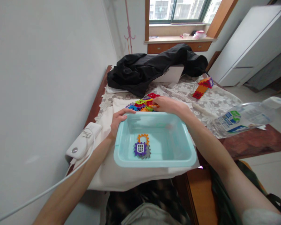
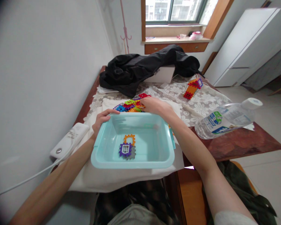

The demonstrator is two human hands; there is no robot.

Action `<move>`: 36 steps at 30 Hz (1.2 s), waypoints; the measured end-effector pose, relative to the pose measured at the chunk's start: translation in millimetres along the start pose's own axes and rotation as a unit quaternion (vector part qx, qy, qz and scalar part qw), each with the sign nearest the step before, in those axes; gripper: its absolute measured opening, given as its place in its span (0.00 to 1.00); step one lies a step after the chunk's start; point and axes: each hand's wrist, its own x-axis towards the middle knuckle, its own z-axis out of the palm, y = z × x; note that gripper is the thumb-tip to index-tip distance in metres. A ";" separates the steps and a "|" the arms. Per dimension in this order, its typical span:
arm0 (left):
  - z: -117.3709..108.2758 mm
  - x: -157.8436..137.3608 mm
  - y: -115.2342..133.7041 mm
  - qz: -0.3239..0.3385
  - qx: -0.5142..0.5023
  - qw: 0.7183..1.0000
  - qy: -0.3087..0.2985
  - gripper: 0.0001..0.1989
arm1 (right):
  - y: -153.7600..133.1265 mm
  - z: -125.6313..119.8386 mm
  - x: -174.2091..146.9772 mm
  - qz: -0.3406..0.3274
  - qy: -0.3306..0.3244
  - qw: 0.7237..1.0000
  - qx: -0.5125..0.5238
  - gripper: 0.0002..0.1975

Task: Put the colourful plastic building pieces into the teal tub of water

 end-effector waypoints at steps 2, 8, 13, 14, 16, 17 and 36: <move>0.8 -1.0 1.7 -0.005 -0.004 1.000 0.001 0.16 | 0.3 -0.1 3.1 -0.033 0.017 0.999 0.007 0.13; 4.0 -2.0 6.6 -0.003 0.000 1.000 0.013 0.15 | 1.4 -0.5 6.3 -0.068 0.062 0.996 -0.002 0.13; 4.4 -0.4 6.2 -0.003 -0.003 1.000 0.008 0.15 | 4.3 2.6 7.9 -0.084 0.097 0.992 -0.004 0.14; 4.5 -0.4 6.2 -0.006 -0.004 1.000 0.011 0.15 | 4.9 3.6 8.5 -0.087 0.100 0.991 0.004 0.15; 4.7 -0.7 6.2 -0.012 -0.008 1.000 0.017 0.15 | 5.9 5.3 9.3 -0.090 0.108 0.990 0.021 0.18; 4.7 -0.9 6.1 -0.015 -0.011 1.000 0.018 0.16 | 6.0 5.8 9.3 -0.091 0.112 0.989 0.026 0.18; 4.7 -1.5 5.2 -0.005 -0.015 1.000 0.010 0.15 | -3.1 -0.4 2.3 -0.088 0.199 0.976 0.010 0.18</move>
